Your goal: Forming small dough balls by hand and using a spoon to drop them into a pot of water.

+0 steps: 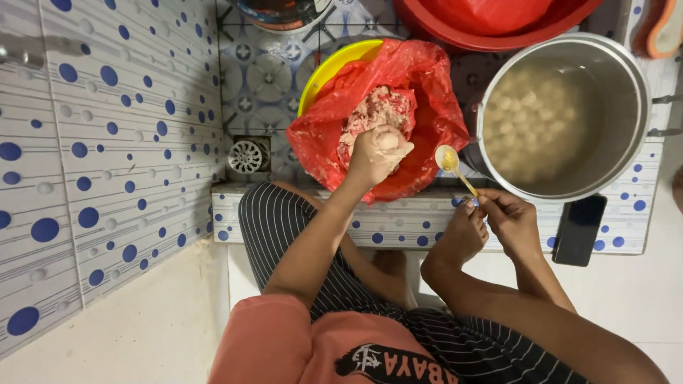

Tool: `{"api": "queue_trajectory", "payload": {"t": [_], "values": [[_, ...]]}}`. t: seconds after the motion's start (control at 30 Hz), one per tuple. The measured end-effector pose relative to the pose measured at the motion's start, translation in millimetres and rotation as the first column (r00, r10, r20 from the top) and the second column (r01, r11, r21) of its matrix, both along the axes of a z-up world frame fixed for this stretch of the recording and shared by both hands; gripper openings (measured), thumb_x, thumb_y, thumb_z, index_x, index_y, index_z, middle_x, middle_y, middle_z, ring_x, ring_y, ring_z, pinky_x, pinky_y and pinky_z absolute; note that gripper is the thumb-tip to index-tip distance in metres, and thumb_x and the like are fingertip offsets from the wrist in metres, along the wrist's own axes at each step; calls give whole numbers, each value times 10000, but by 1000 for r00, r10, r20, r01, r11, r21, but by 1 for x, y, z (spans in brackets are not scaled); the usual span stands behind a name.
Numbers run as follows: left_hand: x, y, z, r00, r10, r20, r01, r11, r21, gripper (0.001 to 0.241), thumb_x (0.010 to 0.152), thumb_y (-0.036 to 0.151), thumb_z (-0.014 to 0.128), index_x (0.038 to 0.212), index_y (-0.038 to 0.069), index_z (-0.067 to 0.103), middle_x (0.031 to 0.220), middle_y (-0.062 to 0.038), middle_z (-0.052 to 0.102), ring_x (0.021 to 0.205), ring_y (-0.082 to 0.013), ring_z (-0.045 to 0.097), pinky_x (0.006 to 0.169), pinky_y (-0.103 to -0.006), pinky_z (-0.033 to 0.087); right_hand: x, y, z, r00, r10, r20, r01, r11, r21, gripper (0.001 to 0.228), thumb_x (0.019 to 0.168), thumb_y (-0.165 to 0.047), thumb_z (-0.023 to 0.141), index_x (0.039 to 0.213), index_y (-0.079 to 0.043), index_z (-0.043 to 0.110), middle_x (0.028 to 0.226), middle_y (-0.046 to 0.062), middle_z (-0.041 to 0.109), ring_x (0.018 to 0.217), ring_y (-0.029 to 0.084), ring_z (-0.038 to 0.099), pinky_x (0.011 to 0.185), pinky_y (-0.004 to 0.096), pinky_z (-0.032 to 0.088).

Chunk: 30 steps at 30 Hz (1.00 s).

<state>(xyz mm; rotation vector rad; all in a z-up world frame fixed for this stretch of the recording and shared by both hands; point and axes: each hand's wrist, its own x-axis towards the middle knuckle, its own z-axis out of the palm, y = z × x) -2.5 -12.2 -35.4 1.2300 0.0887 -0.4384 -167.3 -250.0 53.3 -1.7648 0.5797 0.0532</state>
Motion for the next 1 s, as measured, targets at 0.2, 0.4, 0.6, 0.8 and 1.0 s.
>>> {"api": "queue_trajectory", "payload": {"t": [0.2, 0.4, 0.6, 0.8, 1.0], "values": [[6, 15, 55, 961, -27, -274, -59, 951, -302, 139, 817, 72, 728, 758, 70, 602, 541, -39, 520, 419, -127, 513, 375, -210, 399, 0, 1, 0, 1000, -1, 30, 1, 1000, -7, 168, 971, 19, 670, 1126, 56, 723, 633, 120, 616, 439, 31, 407, 384, 174, 295], [7, 13, 73, 983, -96, -159, 26, 919, -393, 169, 847, 109, 724, 736, 23, 629, 525, -1, 489, 398, -98, 510, 335, -226, 346, -3, -3, -6, 999, 14, 31, -13, 1000, -15, 164, 989, 17, 657, 1134, 70, 710, 635, 127, 614, 415, 41, 418, 369, 178, 301], [-3, 11, 106, 992, 29, -119, -77, 902, -426, 249, 790, -10, 780, 1006, -90, 683, 597, -165, 601, 521, -191, 611, 554, -251, 554, 0, 4, 2, 999, 20, 40, -19, 999, -34, 162, 993, 10, 651, 1128, 77, 712, 641, 123, 610, 428, 29, 413, 377, 172, 307], [-5, 7, 37, 938, -25, 345, -61, 970, 236, 169, 754, 192, 858, 753, 147, 695, 558, 5, 610, 535, -91, 597, 508, -215, 526, 0, 5, 2, 998, 33, 57, -30, 999, -45, 150, 990, 32, 648, 1116, 76, 717, 639, 122, 609, 429, 33, 420, 377, 178, 314], [0, 13, 93, 986, 25, -162, -85, 921, -379, 119, 812, -7, 671, 751, 45, 583, 533, -21, 476, 459, -92, 485, 448, -177, 428, 1, 7, 8, 998, 22, 64, -19, 999, -43, 166, 987, 20, 662, 1137, 49, 725, 638, 116, 612, 431, 47, 435, 390, 186, 335]]}}
